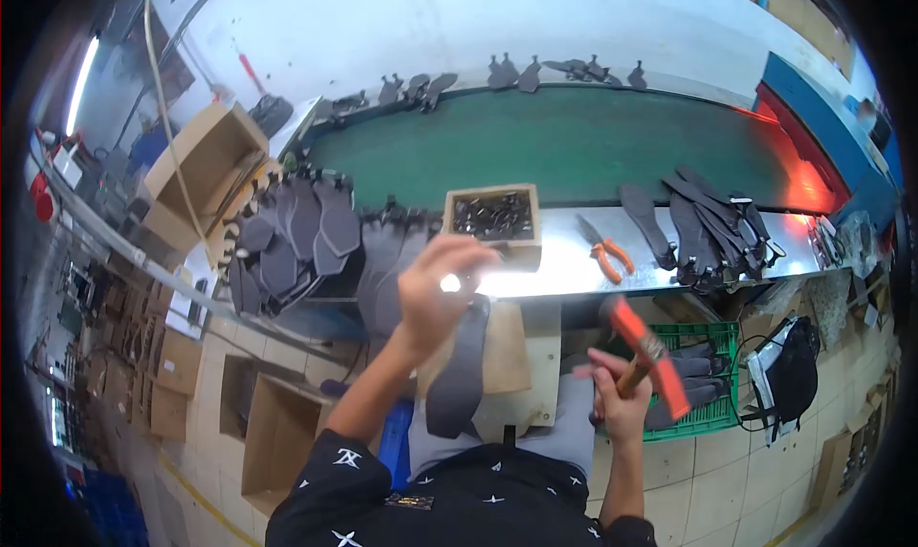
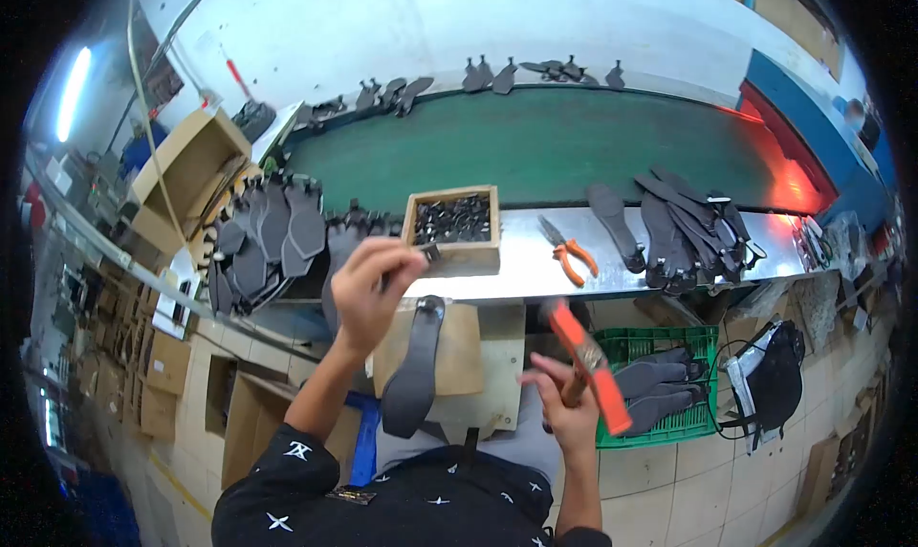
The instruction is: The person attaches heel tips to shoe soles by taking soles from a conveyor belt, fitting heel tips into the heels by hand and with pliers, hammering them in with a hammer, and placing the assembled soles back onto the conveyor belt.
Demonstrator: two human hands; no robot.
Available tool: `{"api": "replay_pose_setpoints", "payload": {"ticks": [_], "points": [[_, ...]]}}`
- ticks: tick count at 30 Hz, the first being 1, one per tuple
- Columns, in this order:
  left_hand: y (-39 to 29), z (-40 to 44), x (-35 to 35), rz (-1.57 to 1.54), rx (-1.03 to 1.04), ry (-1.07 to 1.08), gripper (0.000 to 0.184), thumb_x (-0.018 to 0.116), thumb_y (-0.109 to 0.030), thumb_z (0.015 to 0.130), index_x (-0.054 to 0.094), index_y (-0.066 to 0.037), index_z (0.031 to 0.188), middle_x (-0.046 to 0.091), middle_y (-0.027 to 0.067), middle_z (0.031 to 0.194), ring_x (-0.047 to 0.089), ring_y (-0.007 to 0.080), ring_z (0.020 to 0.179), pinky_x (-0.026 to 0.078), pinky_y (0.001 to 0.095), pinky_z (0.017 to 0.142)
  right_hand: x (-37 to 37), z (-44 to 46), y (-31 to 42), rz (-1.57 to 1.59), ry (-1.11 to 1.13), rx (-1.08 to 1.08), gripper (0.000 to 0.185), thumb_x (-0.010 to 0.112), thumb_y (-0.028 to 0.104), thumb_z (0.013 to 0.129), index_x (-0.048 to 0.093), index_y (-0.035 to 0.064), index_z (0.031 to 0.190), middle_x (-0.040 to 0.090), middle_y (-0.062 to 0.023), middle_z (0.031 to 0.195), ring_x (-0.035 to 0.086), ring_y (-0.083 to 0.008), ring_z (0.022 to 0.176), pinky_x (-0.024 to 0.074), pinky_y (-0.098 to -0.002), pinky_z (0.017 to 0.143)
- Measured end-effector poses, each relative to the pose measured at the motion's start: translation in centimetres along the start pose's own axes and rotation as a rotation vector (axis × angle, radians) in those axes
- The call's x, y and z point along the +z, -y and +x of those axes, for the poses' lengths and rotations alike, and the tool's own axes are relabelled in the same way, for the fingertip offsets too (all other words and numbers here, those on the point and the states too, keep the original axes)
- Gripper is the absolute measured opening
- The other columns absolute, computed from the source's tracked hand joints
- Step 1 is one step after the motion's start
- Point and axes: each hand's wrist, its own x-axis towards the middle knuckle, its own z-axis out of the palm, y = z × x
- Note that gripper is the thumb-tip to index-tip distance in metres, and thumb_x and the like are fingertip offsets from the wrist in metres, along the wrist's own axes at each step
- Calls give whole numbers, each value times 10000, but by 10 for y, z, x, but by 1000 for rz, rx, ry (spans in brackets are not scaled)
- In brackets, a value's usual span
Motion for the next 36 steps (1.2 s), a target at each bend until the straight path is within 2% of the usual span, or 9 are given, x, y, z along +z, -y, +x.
{"api": "replay_pose_setpoints", "payload": {"ticks": [7,12,15,18,22,25,28,30,36], "points": [[-80,-46,-43,-28,398,190,335,771,19,727,742,-5,1059,663,104,1041,653,207,780,537,308,667,72,9,76,245,341,-165,328,753,190,912,688,-43,1133,730,-167,1061,632,-104,703,499,-226,574],[-77,-54,-51,175,791,3,144,684,-14,775,735,59,888,652,110,946,623,177,759,540,272,677,88,-1,86,232,452,-203,295,763,147,894,691,-46,1105,720,-175,1042,703,-260,996,583,-333,831],[-72,-55,-61,175,854,36,141,647,-28,803,732,53,883,651,96,937,627,168,782,532,273,683,86,-8,85,122,423,-178,227,789,54,845,697,-40,1031,712,-180,1040,690,-201,895,555,-289,765],[-50,-70,-62,87,710,88,190,681,-73,813,722,-6,987,669,78,995,656,189,860,539,318,780,86,1,70,80,372,-169,182,757,-42,809,690,-53,979,701,-158,1044,623,-101,753,484,-217,623],[6,-89,-34,86,-318,16,393,812,-177,793,701,-48,1148,668,106,1139,655,301,959,510,396,876,95,19,64,3,204,-21,145,690,-46,853,695,-60,997,686,-132,1043,550,-34,613,397,-177,483],[64,-103,-9,2,-384,72,362,795,-187,813,698,-17,1117,698,140,1138,661,323,1023,497,407,932,103,50,36,-123,198,-107,140,701,-8,868,698,-47,1002,697,-89,984,545,-38,603,408,-192,499],[89,-117,-6,-191,-590,464,335,795,-191,810,711,-12,1080,727,146,1097,660,288,1090,485,399,979,114,83,-2,-261,236,-176,171,737,40,875,684,-32,1021,667,-22,880,567,-60,665,454,-228,602],[88,-130,-3,-177,-565,333,301,800,-143,787,728,-8,1045,747,130,1034,695,243,1032,516,360,937,126,98,-13,-264,274,-234,198,736,55,884,666,-30,1049,639,20,834,593,-88,733,486,-257,687],[70,-138,-15,-293,-684,222,328,790,-39,746,738,18,1064,761,137,1008,720,176,927,535,300,865,127,108,-40,-564,390,-264,274,730,114,863,696,-32,1092,721,-151,910,686,-221,811,523,-322,764]]}}
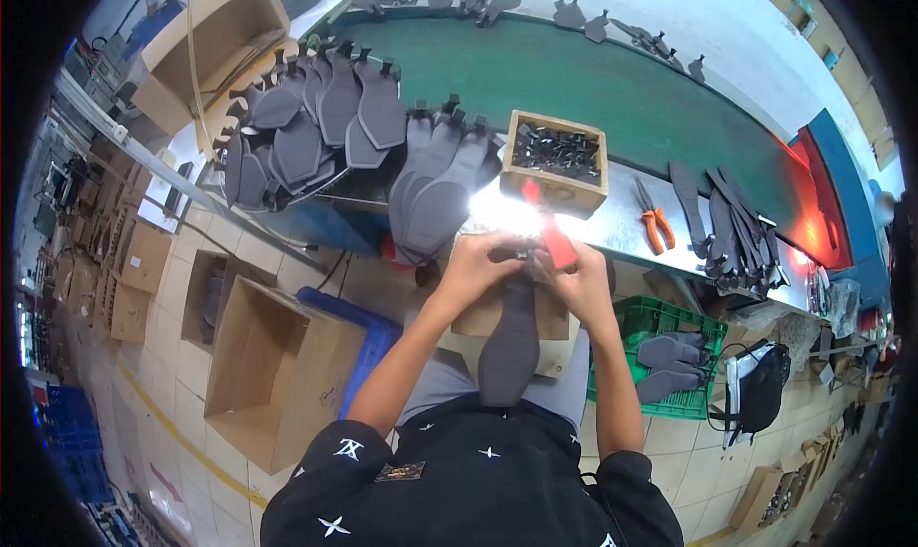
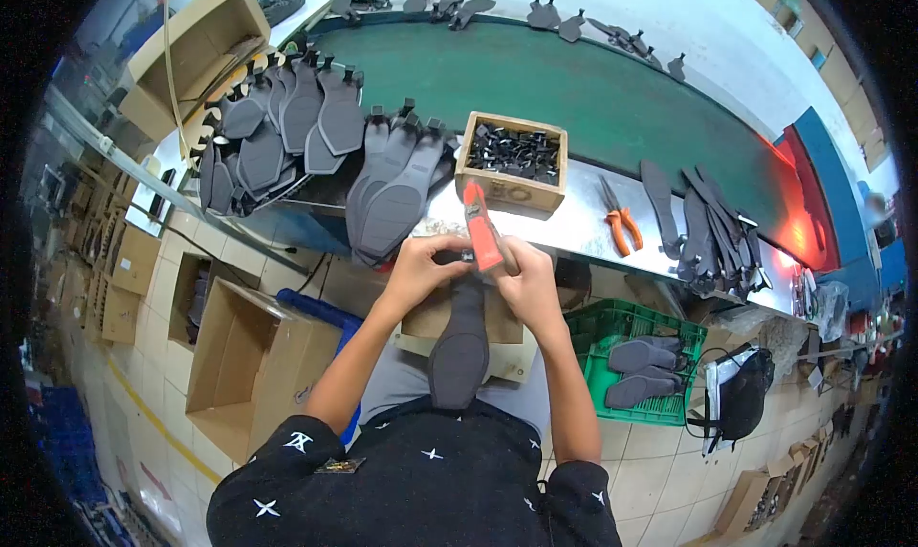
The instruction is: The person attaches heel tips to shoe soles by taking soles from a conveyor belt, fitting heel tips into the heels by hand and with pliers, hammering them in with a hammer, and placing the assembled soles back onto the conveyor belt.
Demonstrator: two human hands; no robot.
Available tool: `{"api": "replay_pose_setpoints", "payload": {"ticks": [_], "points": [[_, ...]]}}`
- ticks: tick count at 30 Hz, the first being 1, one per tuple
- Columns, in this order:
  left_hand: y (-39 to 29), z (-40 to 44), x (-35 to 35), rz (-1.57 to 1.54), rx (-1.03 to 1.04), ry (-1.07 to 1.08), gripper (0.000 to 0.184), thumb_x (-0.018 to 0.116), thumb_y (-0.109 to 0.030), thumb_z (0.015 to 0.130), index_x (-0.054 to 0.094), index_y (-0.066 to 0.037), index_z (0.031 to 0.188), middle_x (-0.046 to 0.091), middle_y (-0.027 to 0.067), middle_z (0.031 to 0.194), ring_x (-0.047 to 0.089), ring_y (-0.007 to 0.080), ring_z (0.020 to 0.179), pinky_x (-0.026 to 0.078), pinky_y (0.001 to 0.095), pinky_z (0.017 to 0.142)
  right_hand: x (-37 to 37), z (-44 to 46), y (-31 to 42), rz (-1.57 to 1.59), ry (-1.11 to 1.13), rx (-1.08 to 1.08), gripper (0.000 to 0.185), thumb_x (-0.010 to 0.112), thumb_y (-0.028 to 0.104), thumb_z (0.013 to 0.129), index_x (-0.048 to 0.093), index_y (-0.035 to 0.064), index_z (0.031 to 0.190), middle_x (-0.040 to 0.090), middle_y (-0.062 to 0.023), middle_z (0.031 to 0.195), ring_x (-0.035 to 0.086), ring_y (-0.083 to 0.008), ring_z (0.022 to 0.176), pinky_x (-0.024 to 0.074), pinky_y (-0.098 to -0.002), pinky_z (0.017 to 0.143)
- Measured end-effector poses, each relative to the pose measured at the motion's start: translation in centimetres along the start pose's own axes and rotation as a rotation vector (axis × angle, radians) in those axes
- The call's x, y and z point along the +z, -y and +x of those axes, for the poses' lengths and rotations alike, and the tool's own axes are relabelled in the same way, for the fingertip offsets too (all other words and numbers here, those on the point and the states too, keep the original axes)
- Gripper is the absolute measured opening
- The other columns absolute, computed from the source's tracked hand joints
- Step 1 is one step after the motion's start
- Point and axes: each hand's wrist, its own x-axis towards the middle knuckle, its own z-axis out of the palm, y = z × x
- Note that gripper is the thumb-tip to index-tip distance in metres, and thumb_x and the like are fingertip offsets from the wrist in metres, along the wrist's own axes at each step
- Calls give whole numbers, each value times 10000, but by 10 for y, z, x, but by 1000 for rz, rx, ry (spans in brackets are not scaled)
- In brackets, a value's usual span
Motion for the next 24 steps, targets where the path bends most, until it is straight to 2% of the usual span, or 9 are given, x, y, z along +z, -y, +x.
{"api": "replay_pose_setpoints", "payload": {"ticks": [4,5,11,17,22,24], "points": [[0,-1,-3,-14,-20,18,324,791,-57,748,737,26,1057,761,140,1014,722,189,914,538,302,864,10,2,14,167,-66,-29,199,691,45,833,679,-36,1014,695,-192,889,691,-285,802,521,-348,749],[-2,-2,-4,-11,-19,15,320,792,-66,752,738,27,1053,761,142,1009,723,192,908,539,304,859,9,3,18,178,-45,-20,178,673,-9,797,647,-42,969,679,-208,912,679,-346,833,519,-350,763],[-1,-2,-3,27,-12,3,301,796,-103,762,738,29,1027,756,154,968,727,208,868,542,320,820,-1,9,17,-84,48,-183,216,670,-34,781,638,-43,994,680,-209,1000,662,-390,893,519,-353,795],[5,-1,-2,25,24,5,301,803,-126,767,737,25,1020,754,156,951,729,208,852,539,326,801,4,9,16,-5,48,-140,237,657,-42,764,637,-48,1000,682,-213,1014,666,-409,919,523,-371,802],[0,-1,-4,-1,19,19,281,797,-107,755,747,-11,1014,750,145,950,721,220,841,548,342,798,0,9,16,-138,85,-250,262,684,-19,758,658,-36,1019,687,-190,993,681,-389,911,526,-376,794],[-3,-1,-4,-19,3,18,282,809,-125,755,753,-21,1012,755,131,953,718,189,840,547,337,793,-3,10,18,-199,100,-270,269,694,-9,760,666,-27,1027,690,-177,991,687,-371,899,529,-374,790]]}}
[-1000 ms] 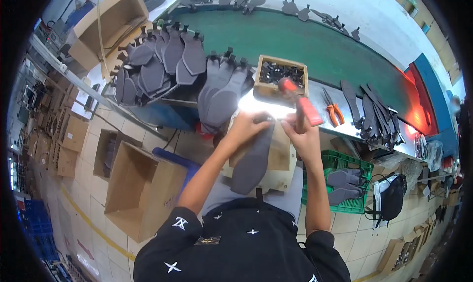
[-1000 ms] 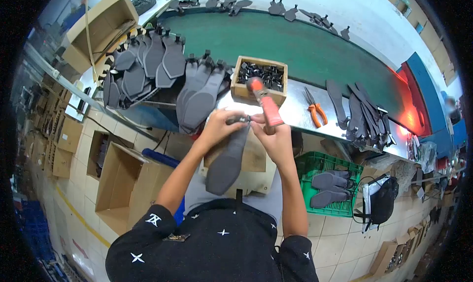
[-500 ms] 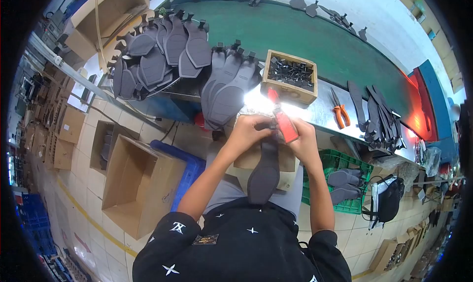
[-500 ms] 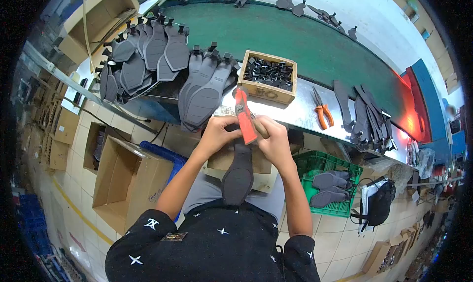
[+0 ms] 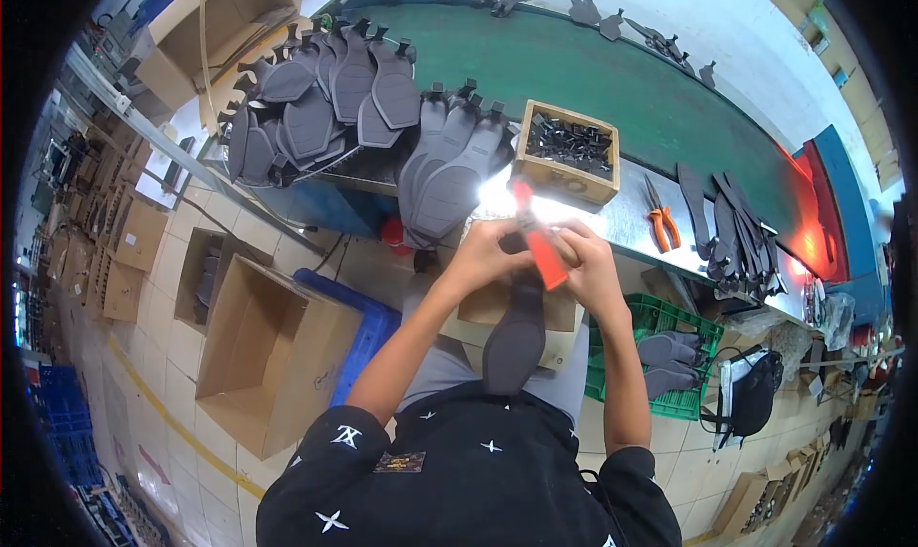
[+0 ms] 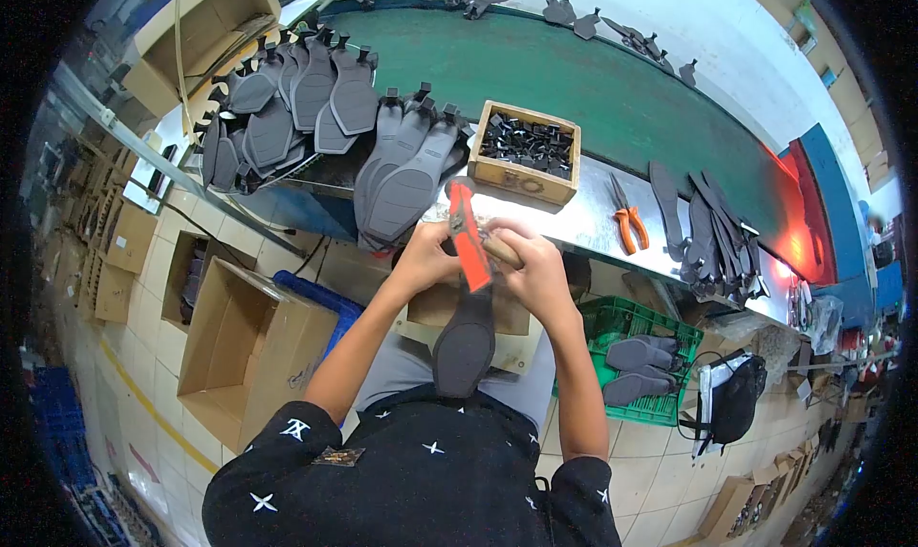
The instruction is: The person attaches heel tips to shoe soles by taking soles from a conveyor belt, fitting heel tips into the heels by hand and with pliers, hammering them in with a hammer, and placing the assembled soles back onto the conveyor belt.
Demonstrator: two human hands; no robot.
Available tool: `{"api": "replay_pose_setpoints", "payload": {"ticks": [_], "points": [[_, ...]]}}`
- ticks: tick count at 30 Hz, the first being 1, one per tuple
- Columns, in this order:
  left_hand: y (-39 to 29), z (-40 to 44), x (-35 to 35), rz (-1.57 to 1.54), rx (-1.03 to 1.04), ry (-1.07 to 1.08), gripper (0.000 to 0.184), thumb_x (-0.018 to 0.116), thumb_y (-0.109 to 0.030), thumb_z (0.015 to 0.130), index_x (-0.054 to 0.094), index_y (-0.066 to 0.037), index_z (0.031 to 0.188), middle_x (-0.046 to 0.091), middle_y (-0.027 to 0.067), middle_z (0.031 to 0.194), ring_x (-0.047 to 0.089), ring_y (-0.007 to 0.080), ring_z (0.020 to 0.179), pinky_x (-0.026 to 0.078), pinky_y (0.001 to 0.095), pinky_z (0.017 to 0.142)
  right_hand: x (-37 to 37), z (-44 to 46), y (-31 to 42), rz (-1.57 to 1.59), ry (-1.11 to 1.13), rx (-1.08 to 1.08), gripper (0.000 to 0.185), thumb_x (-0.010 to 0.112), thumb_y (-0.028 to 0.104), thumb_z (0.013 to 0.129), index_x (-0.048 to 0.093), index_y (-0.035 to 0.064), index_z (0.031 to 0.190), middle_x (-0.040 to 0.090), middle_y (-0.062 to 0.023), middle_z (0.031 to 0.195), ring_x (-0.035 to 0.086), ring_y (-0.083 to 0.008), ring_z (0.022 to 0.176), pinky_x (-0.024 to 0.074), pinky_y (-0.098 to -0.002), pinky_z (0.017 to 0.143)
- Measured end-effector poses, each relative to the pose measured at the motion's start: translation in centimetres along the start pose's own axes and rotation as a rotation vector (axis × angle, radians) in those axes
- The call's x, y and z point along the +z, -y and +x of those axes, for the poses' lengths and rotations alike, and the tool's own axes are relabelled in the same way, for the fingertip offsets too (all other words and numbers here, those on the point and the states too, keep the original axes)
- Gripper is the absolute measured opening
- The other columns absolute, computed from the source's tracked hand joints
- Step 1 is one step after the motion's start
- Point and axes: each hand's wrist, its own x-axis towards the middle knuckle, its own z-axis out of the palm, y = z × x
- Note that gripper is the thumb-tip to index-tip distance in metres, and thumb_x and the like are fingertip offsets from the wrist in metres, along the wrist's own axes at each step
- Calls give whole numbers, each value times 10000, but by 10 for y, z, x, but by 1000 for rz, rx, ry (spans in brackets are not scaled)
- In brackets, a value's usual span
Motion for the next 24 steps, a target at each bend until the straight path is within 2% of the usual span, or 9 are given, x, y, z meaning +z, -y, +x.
{"api": "replay_pose_setpoints", "payload": {"ticks": [5,8,9,12,13,20,21,23,24], "points": [[-3,4,-4,10,-231,66,294,841,-162,755,775,-42,1015,762,95,935,681,96,850,542,296,795,-10,-5,19,3,-36,69,256,694,34,849,654,-15,1097,690,-164,1004,701,-302,856,536,-351,775],[6,3,1,-128,-63,11,284,836,-166,766,777,-40,1013,759,93,905,668,92,848,536,290,786,-15,-24,43,272,-119,360,278,666,60,924,611,-25,1184,674,-172,978,700,-272,847,535,-337,769],[2,4,0,-180,-143,60,284,823,-90,776,771,-12,1045,762,42,933,635,64,865,520,262,821,-19,-31,55,278,-93,341,341,634,43,956,555,-38,1278,667,-186,985,700,-272,868,537,-343,777],[6,2,-2,-159,-205,101,248,805,-74,792,773,-7,1028,762,30,971,648,77,904,518,267,845,-32,-50,69,66,-124,107,410,613,19,964,514,-31,1358,662,-199,1023,700,-288,896,539,-365,800],[9,3,-2,-132,-106,100,244,797,-66,799,774,-4,1033,764,39,983,659,84,910,525,263,836,-38,-54,82,12,-76,108,457,593,7,969,481,-23,1412,654,-215,1061,693,-327,932,539,-379,815],[-10,-1,-1,-218,-157,61,237,805,-77,786,780,4,1008,767,65,1016,676,102,950,524,269,877,-34,-61,85,-58,-89,139,485,598,-2,961,474,-17,1429,618,-235,1006,632,-372,828,522,-389,764],[-6,0,-2,-190,-125,73,324,817,-106,779,752,7,1075,764,72,1041,677,130,983,510,287,914,-42,-57,99,-100,-137,117,473,620,-9,947,498,-37,1403,623,-226,990,624,-351,810,523,-375,754],[6,-1,-1,-136,-71,104,502,842,-164,764,696,14,1210,758,86,1090,678,185,1049,482,323,987,-58,-64,113,-70,-220,116,434,644,-46,912,553,-59,1337,658,-243,1104,678,-350,955,536,-351,840],[8,-4,-1,55,-27,81,626,850,-215,754,621,14,1290,750,91,1119,655,211,1107,443,346,1033,-58,-68,116,-55,-252,113,427,636,-40,920,548,-60,1338,662,-239,1079,680,-340,923,535,-351,819]]}}
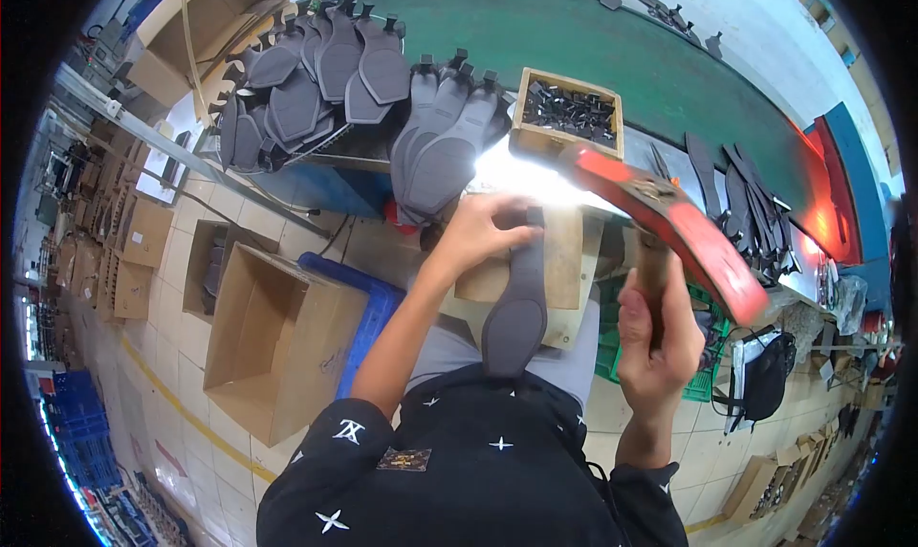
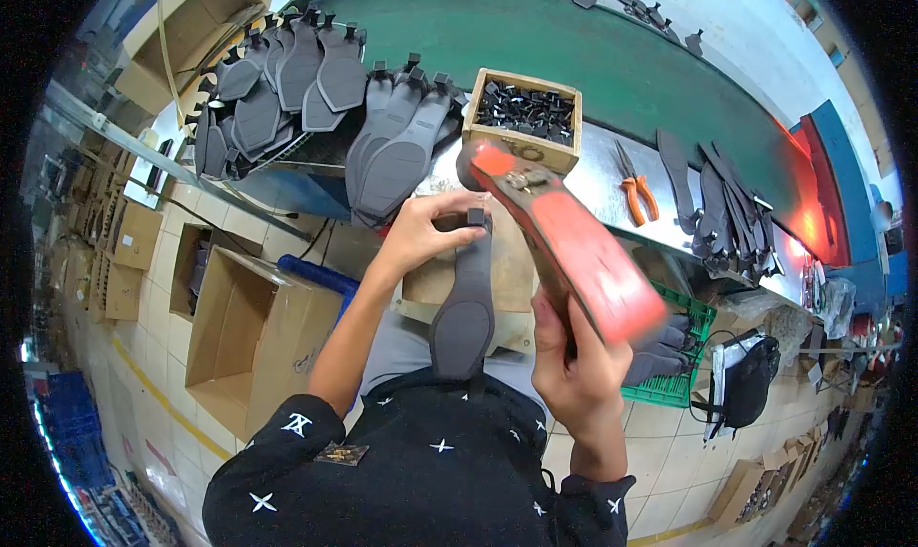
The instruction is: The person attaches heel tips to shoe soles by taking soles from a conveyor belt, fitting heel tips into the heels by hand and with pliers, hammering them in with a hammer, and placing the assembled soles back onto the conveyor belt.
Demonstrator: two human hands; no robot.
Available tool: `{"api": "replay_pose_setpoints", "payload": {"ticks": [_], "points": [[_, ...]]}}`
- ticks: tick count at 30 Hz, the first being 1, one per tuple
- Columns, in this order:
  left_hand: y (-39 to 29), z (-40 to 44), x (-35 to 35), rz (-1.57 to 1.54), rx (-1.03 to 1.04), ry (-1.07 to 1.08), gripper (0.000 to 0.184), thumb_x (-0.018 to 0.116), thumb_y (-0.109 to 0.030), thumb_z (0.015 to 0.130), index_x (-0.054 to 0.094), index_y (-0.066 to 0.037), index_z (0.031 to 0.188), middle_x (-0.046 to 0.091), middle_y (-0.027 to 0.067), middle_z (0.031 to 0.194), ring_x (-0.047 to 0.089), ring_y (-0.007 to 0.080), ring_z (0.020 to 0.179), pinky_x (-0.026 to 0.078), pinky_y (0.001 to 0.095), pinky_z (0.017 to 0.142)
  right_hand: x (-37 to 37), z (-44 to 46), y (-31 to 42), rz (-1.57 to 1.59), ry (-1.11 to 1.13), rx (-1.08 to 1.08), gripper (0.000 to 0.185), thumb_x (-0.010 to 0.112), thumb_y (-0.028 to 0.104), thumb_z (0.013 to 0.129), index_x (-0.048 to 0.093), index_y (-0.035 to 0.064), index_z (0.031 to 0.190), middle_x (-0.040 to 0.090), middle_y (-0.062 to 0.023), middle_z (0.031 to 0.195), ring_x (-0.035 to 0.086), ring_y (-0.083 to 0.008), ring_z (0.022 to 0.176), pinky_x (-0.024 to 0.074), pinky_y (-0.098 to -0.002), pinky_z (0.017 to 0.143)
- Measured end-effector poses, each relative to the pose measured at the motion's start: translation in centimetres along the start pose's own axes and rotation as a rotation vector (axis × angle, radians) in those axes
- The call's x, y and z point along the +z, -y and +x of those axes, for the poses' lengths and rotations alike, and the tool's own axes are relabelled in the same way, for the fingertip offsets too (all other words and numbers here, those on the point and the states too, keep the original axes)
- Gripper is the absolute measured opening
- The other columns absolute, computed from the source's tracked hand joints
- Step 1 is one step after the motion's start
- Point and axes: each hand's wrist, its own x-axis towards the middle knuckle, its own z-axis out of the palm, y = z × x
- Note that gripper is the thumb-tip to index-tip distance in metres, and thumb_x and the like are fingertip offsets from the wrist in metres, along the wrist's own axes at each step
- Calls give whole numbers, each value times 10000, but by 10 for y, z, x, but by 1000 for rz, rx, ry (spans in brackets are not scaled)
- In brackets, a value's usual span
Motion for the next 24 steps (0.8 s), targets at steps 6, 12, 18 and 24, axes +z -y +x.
{"api": "replay_pose_setpoints", "payload": {"ticks": [6,12,18,24], "points": [[6,-4,-3,517,5,49,1058,823,-473,740,310,-6,1538,693,65,1281,473,240,1383,153,529,1210,24,6,-28,-117,115,-54,391,619,-12,943,551,-71,1324,686,-209,1036,684,-293,859,536,-340,801],[-3,-12,-3,511,9,85,696,779,-469,788,573,-195,1394,639,35,1370,440,281,1419,86,571,1215,33,3,-27,-228,98,-159,348,591,-24,947,531,-97,1282,703,-202,1056,694,-246,879,554,-364,769],[-11,-19,-3,195,204,9,259,745,-226,858,769,-134,1099,731,122,1147,655,280,1154,454,429,1025,17,-6,-35,33,-21,100,405,642,-27,920,569,-71,1316,690,-205,932,711,-246,784,548,-331,716],[-111,-81,-13,-254,-87,286,188,740,-151,875,784,-9,990,756,118,836,721,169,798,532,289,754,39,0,-73,-317,308,-143,507,669,48,901,549,58,1394,650,-151,958,649,-320,800,526,-380,679]]}}
